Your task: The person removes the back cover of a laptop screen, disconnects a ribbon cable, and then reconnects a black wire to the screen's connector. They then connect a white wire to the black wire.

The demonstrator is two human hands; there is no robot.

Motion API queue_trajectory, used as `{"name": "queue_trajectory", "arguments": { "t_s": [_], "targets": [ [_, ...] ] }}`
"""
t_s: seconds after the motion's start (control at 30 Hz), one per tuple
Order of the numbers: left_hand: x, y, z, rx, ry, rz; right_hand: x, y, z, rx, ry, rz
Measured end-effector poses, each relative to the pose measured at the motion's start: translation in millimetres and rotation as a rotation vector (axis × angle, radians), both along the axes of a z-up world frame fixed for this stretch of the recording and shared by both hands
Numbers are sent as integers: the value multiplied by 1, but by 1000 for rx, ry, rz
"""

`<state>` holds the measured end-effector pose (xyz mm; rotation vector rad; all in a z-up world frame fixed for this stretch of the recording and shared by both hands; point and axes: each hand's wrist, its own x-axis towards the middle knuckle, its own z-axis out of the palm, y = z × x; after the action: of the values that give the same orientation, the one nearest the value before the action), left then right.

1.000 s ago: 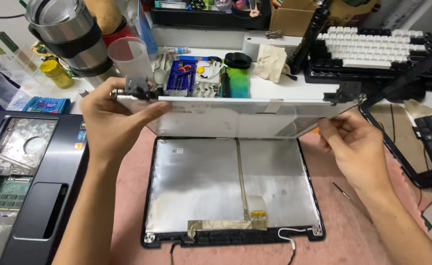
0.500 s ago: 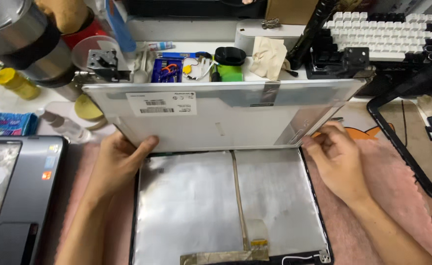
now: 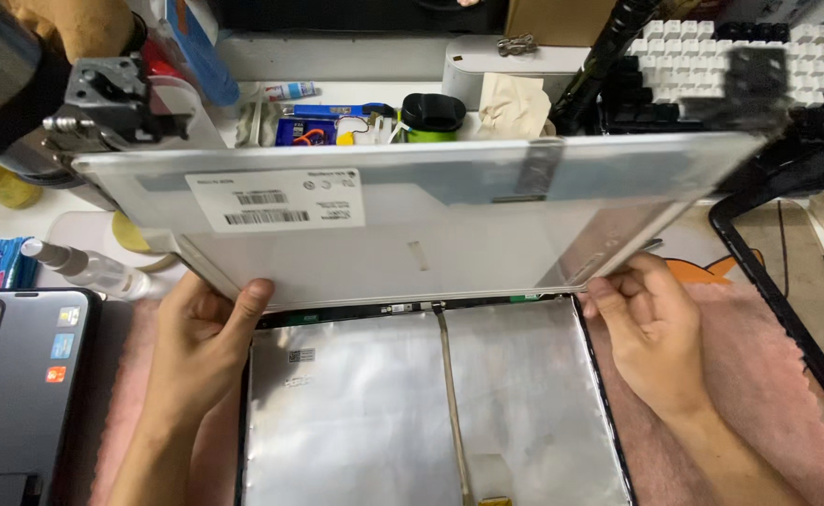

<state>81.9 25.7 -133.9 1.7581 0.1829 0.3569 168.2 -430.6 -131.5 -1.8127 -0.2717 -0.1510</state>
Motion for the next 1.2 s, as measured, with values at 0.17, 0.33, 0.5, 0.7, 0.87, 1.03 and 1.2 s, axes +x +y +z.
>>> {"name": "queue_trajectory", "arguments": {
  "t_s": [0.17,0.33,0.5,0.7,0.87,1.03,1.2],
  "targets": [
    [-3,-20,21,-74,7,16,-3,2,6,-36,7,-68],
    [-3,-24,30,-33,37,0,-5,-4,0,-100,26,-73],
    [-4,-25,28,-129,73,-21,-4,-9,-13,30,120,-23],
    [-4,-29,23,-166,85,-20,-5,-8,-14,42,199,-79],
    [-4,-30,13,-216,111,1,-3,-21,-27,45,216,-82],
    [-6,-35,20,-315,113,-12,-5,-33,-45,56,201,-105],
    [-9,-35,12,-314,118,6,-5,-44,-59,53,175,-123]
  ]
}}
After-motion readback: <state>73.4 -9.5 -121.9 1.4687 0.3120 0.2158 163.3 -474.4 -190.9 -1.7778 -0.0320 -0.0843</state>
